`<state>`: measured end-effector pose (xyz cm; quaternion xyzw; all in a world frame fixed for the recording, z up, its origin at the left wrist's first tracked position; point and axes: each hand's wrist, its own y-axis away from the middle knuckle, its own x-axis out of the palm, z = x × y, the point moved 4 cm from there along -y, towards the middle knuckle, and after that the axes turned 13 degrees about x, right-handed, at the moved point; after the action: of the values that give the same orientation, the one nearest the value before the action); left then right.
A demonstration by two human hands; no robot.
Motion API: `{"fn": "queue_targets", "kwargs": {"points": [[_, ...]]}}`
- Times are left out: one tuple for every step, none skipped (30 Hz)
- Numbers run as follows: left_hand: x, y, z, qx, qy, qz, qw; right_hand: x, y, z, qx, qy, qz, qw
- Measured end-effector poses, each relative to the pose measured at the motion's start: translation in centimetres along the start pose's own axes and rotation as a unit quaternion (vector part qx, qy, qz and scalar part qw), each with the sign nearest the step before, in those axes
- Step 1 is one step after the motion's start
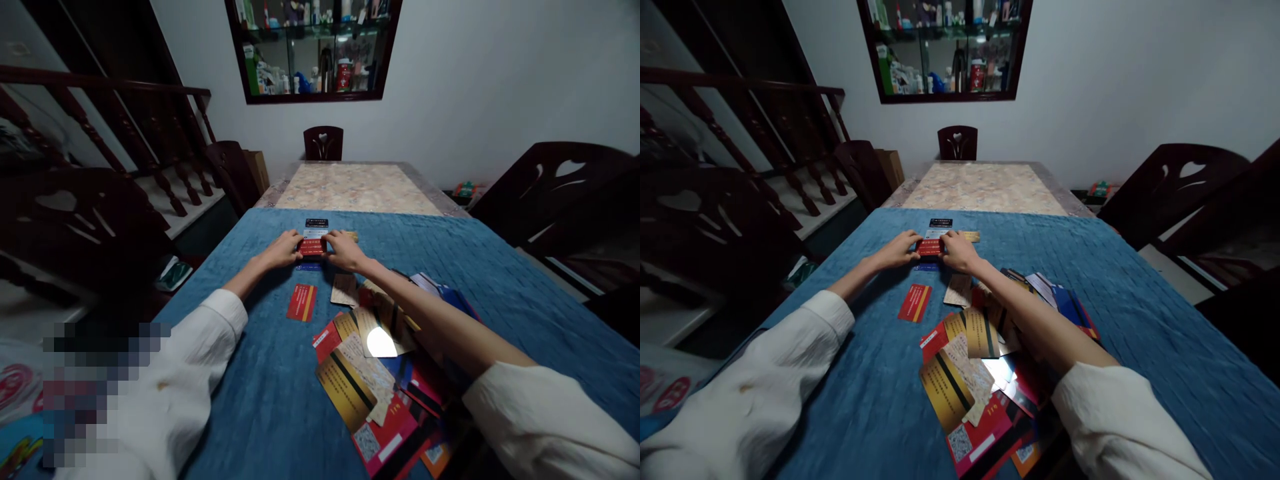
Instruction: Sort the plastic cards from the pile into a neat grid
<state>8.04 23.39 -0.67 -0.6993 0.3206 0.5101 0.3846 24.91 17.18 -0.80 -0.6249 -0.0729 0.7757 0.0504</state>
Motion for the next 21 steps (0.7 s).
{"fn": "queue_targets", "kwargs": {"points": [[0.2,-0.4,0.4,0.000,0.002,0.006,1.000,0.2,-0.3,-0.1,0.006,0.002,0.005,1.000],[0.4,-0.8,0.7,0.001,0.004,0.012,1.000,0.4,-0.6,-0.2,0.011,0.005,0.010,1.000],[0.6,-1.2,0.9,0.001,0.006,0.018,1.000,0.5,-0.9,-0.4,0.014,0.007,0.015,1.000],[0.8,-1.5,1.2,0.000,0.008,0.022,1.000,0.7,-1.1,-0.5,0.016,0.009,0.019,1.000],[0.9,-1.7,1.3,-0.002,0.009,0.026,1.000,0.8,-1.3,-0.6,0.017,0.011,0.022,1.000],[1.1,-1.9,1.5,-0.004,0.010,0.028,1.000,0.9,-1.5,-0.7,0.017,0.012,0.024,0.999],[1.2,-2.1,1.6,-0.006,0.012,0.030,0.999,1.1,-1.7,-0.8,0.016,0.013,0.026,0.999],[1.3,-2.3,1.6,-0.008,0.012,0.032,0.999,1.2,-1.8,-0.9,0.016,0.013,0.028,0.999],[1.3,-2.4,1.7,-0.009,0.013,0.035,0.999,1.3,-1.9,-1.0,0.016,0.014,0.030,0.999],[1.4,-2.5,1.7,-0.008,0.013,0.038,0.999,1.5,-2.0,-1.0,0.016,0.014,0.031,0.999],[1.5,-2.7,1.8,-0.006,0.014,0.039,0.999,1.6,-2.1,-1.1,0.016,0.014,0.032,0.999],[1.5,-2.8,1.8,-0.004,0.015,0.041,0.999,1.7,-2.2,-1.1,0.016,0.014,0.032,0.999],[1.6,-2.8,1.8,-0.002,0.016,0.044,0.999,1.8,-2.3,-1.1,0.017,0.014,0.032,0.999],[1.6,-2.9,1.8,0.000,0.017,0.045,0.999,1.9,-2.3,-1.1,0.017,0.014,0.032,0.999],[1.7,-3.0,1.9,0.002,0.018,0.046,0.999,2.0,-2.3,-1.1,0.017,0.014,0.033,0.999],[1.7,-3.0,1.9,0.003,0.018,0.047,0.999,2.1,-2.3,-1.2,0.017,0.014,0.033,0.999],[1.7,-3.0,1.9,0.004,0.017,0.047,0.999,2.1,-2.4,-1.2,0.017,0.014,0.033,0.999],[1.8,-3.1,2.0,0.005,0.016,0.046,0.999,2.2,-2.4,-1.2,0.018,0.014,0.034,0.999],[1.8,-3.1,2.0,0.006,0.016,0.045,0.999,2.2,-2.4,-1.2,0.019,0.015,0.035,0.999],[1.8,-3.1,2.0,0.006,0.016,0.044,0.999,2.2,-2.5,-1.2,0.019,0.016,0.036,0.999],[1.8,-3.1,2.0,0.006,0.015,0.046,0.999,2.3,-2.5,-1.2,0.020,0.017,0.036,0.999]]}}
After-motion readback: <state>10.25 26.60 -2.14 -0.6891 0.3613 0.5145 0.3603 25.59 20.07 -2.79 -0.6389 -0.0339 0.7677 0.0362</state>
